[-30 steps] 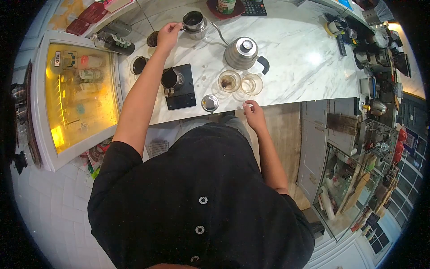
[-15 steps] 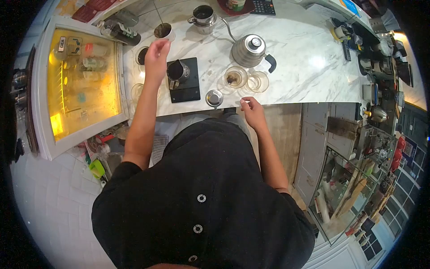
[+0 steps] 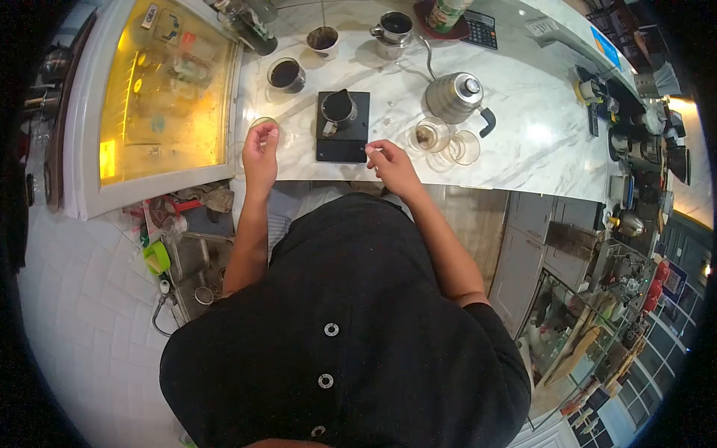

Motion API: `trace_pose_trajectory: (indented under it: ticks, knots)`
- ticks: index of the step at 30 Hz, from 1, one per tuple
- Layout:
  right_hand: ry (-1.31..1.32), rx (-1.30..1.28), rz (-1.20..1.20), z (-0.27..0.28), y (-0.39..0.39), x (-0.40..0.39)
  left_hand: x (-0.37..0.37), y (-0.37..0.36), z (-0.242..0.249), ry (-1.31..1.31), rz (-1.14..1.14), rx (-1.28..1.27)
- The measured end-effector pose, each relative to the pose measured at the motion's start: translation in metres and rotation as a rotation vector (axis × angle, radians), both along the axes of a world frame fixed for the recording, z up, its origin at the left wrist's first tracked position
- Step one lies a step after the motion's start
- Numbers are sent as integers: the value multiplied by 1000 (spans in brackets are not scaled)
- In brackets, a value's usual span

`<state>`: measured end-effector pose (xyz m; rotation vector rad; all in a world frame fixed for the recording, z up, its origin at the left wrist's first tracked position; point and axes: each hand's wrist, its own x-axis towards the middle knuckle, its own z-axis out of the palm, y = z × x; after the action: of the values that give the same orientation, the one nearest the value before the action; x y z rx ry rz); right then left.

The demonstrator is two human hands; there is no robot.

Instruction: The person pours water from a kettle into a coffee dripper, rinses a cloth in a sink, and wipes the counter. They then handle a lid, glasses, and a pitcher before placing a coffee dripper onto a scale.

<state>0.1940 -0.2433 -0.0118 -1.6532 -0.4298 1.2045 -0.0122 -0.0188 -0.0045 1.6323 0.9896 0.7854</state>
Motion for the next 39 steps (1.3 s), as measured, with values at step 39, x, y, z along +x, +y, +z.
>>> trace_pose_trajectory:
  ticks: [39]
  knots:
    - [-262, 23, -407, -63, 87, -61, -10, 68, -13, 607, -379, 658]
